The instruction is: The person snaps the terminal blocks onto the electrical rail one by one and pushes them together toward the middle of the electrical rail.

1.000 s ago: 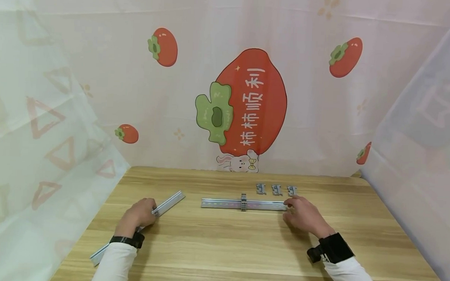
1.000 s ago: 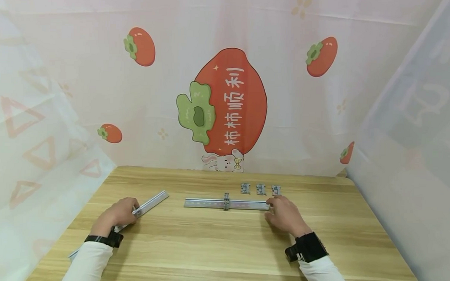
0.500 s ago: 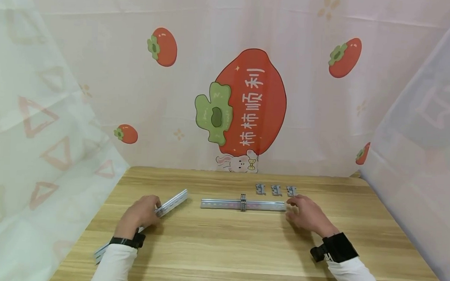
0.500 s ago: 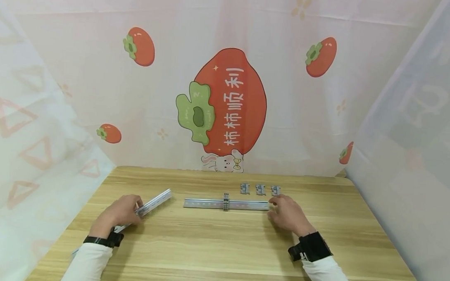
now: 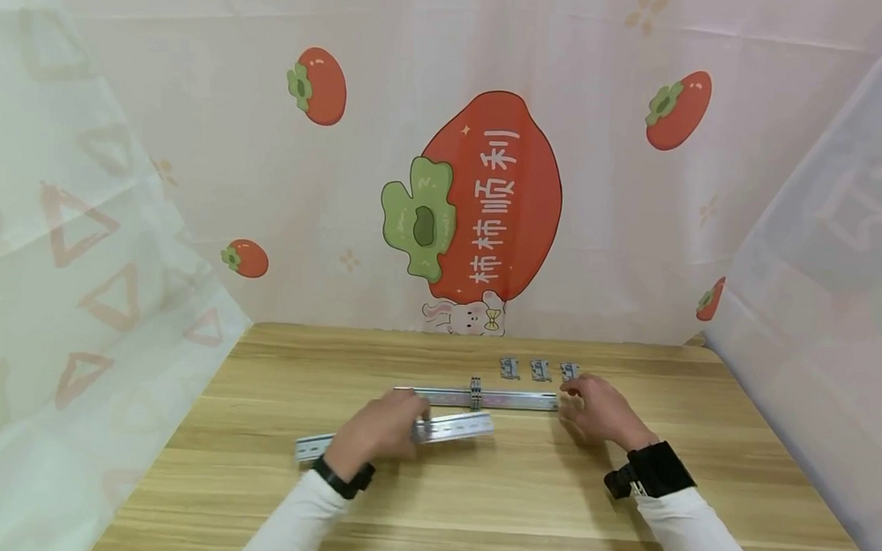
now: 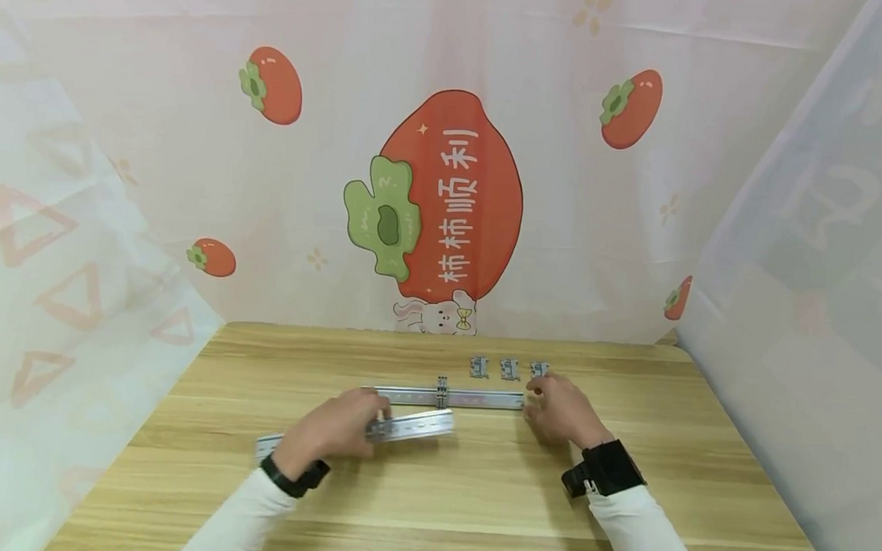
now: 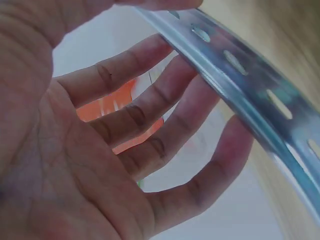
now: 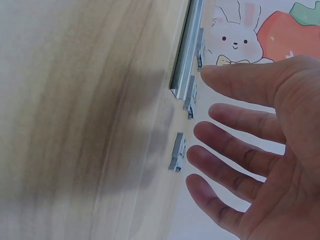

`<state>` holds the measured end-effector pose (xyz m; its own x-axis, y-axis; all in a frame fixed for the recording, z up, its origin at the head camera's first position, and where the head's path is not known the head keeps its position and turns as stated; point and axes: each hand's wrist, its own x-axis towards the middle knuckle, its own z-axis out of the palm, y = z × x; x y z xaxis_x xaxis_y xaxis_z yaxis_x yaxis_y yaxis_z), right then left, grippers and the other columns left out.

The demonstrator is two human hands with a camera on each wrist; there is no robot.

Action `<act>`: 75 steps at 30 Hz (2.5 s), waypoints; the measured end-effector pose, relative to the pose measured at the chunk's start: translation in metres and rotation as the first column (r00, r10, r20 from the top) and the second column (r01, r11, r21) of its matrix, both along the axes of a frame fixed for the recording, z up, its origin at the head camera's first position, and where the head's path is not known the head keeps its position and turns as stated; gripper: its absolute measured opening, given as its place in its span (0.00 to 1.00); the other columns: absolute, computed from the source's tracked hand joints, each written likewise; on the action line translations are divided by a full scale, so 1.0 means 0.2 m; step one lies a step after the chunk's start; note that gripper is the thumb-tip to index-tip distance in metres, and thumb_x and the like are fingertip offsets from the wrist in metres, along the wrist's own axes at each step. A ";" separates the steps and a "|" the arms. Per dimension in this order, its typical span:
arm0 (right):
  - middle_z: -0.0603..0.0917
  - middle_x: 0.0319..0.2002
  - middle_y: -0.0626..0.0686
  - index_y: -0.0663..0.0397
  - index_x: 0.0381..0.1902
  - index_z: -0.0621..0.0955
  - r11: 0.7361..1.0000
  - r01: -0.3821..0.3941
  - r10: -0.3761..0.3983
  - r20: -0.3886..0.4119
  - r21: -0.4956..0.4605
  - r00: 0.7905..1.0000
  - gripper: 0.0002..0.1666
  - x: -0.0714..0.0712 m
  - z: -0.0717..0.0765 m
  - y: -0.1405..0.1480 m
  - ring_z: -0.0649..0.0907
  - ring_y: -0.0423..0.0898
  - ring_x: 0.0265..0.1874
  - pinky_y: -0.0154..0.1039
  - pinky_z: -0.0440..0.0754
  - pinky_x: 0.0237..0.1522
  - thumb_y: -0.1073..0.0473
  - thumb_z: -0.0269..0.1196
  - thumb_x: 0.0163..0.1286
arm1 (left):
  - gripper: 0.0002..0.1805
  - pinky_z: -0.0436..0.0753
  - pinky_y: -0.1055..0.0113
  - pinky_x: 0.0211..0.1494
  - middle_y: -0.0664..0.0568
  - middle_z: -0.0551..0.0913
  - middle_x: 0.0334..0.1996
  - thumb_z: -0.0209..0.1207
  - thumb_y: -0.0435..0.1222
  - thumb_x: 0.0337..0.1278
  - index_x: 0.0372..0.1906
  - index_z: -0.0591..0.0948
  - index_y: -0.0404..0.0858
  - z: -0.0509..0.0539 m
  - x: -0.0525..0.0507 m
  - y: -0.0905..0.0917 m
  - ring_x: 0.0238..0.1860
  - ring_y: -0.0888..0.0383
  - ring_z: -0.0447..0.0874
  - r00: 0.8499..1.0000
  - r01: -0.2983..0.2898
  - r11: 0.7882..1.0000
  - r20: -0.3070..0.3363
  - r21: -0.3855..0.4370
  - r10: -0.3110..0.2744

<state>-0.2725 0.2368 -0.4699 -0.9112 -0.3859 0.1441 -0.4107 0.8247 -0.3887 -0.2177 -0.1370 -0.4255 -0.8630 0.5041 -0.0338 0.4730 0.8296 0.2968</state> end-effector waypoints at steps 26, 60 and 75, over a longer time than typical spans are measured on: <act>0.81 0.48 0.69 0.74 0.55 0.79 0.994 -0.019 0.017 0.019 0.107 1.000 0.27 -0.24 0.03 0.05 0.82 0.65 0.47 0.58 0.80 0.49 0.66 0.72 0.61 | 0.15 0.76 0.69 0.32 0.59 0.76 0.30 0.79 0.33 0.39 0.31 0.82 0.44 -0.18 -0.08 0.60 0.35 0.62 0.72 0.988 0.137 0.980 -0.045 -0.146 -0.145; 0.79 0.41 0.64 0.75 0.50 0.80 0.976 -0.037 0.019 0.083 0.217 0.996 0.23 -0.31 0.03 0.04 0.77 0.56 0.38 0.53 0.78 0.42 0.63 0.69 0.60 | 0.20 0.78 0.50 0.56 0.56 0.75 0.47 0.64 0.55 0.61 0.51 0.82 0.49 -0.30 -0.04 0.26 0.53 0.56 0.74 0.981 0.099 0.980 -0.147 -0.172 -0.124; 0.77 0.28 0.53 0.63 0.30 0.80 0.987 -0.003 -0.023 0.158 0.161 0.987 0.13 -0.33 0.05 0.07 0.75 0.48 0.27 0.43 0.74 0.29 0.62 0.73 0.54 | 0.18 0.79 0.58 0.48 0.57 0.72 0.44 0.62 0.55 0.64 0.52 0.80 0.51 -0.33 -0.06 0.27 0.47 0.59 0.70 0.976 0.111 0.976 -0.164 -0.188 -0.143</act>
